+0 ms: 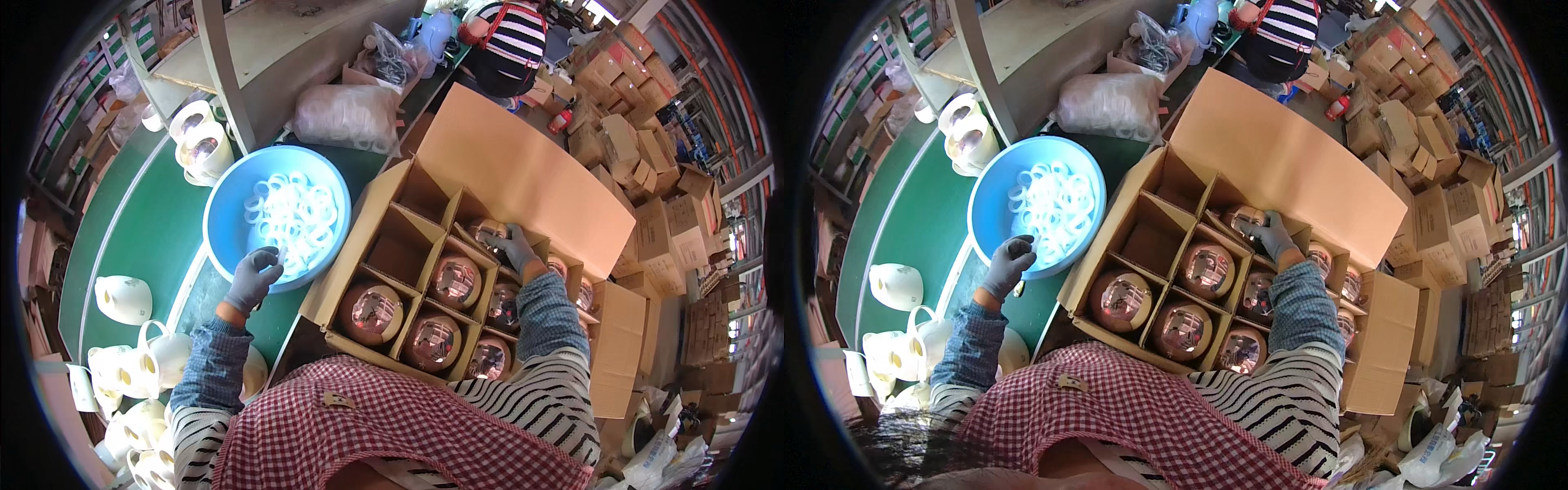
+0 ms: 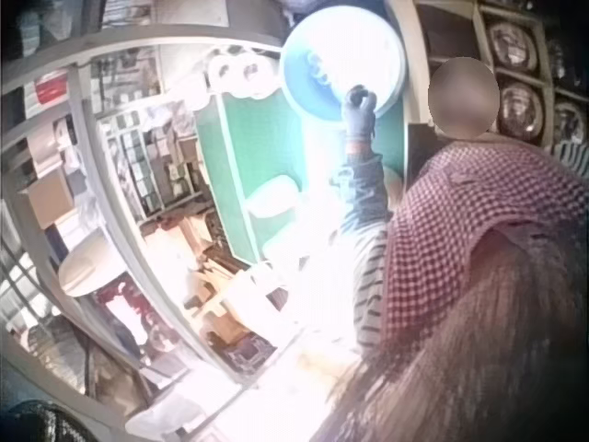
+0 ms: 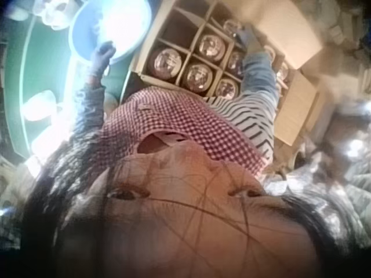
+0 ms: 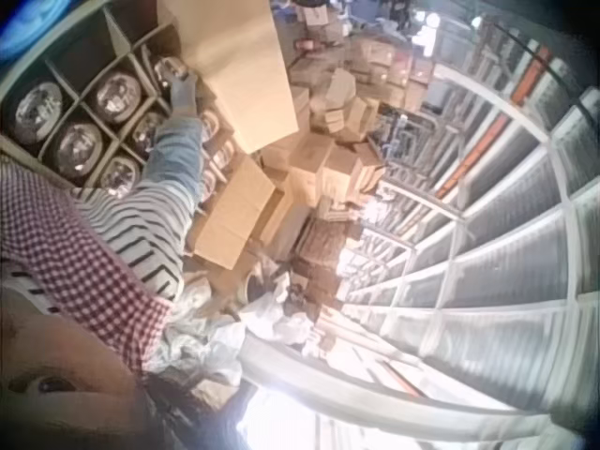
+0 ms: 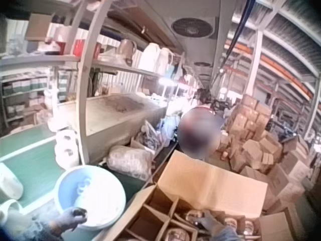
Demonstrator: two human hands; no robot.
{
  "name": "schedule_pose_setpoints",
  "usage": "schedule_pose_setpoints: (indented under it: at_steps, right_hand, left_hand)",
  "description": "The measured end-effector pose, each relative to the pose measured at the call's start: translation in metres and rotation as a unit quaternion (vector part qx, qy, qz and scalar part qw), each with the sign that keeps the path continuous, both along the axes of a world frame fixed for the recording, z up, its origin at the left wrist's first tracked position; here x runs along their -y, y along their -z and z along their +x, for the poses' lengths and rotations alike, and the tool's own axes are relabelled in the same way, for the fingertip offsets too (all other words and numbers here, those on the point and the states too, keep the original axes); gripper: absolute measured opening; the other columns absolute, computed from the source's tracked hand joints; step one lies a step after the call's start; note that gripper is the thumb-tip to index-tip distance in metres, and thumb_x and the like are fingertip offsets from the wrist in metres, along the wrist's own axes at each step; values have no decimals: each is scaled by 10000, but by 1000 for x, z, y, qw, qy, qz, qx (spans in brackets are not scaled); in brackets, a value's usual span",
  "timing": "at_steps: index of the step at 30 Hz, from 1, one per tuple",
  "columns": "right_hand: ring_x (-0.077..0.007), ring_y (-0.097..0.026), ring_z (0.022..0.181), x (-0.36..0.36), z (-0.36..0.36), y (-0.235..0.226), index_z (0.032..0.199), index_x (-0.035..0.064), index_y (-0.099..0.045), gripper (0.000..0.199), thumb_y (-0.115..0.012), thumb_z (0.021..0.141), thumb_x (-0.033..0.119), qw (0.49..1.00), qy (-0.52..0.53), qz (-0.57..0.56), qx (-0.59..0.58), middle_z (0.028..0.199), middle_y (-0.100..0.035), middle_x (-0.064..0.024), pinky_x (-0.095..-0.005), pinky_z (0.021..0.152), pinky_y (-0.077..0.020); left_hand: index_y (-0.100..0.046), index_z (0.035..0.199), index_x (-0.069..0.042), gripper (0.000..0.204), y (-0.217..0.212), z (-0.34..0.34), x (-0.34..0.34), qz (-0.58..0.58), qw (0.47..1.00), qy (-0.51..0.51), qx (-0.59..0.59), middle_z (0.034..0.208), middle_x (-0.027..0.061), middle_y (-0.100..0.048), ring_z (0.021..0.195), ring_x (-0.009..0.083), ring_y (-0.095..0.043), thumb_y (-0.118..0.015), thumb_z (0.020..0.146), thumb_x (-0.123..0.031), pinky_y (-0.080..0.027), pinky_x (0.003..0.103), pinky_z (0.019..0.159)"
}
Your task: The person inserts small white plastic rings into the openings of white plastic pitchers, then places copper-colored inner liners into the pitchers. The person handles the pitchers and liners one at a time on a green workbench in a warehouse setting.
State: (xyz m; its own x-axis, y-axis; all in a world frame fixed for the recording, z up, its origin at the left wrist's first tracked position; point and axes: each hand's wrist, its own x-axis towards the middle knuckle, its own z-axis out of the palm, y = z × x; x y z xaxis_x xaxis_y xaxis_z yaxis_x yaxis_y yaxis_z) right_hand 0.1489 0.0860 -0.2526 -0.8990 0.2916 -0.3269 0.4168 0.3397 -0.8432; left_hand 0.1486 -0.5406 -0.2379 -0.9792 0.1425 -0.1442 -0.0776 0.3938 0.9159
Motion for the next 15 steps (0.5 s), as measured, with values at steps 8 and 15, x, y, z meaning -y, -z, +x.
schedule_pose_setpoints:
  at_steps: [8, 15]
  right_hand:
    - [-264, -621, 1217, 21, 33, -82, 1507, 51, -370, 696, -673, 907, 230, 909, 2, -380, -174, 1398, -571, -125, -407, 971, -576]
    - [-235, -512, 1338, 175, 31, -138, 1534, 31, -341, 757, -661, 869, 200, 854, -153, -441, -229, 1478, -498, -94, -365, 1108, -434]
  left_hand:
    - [-687, 991, 55, 210, -23, 8, 12, 115, 993, -19, 31, 1167, 118, -673, 1004, 166, -626, -720, 842, -88, -509, 304, 904]
    - [-677, 1091, 36, 199, -103, 6, -57, 271, 958, 65, -60, 1306, 89, -613, 1066, 149, -592, -683, 904, -32, -474, 272, 936]
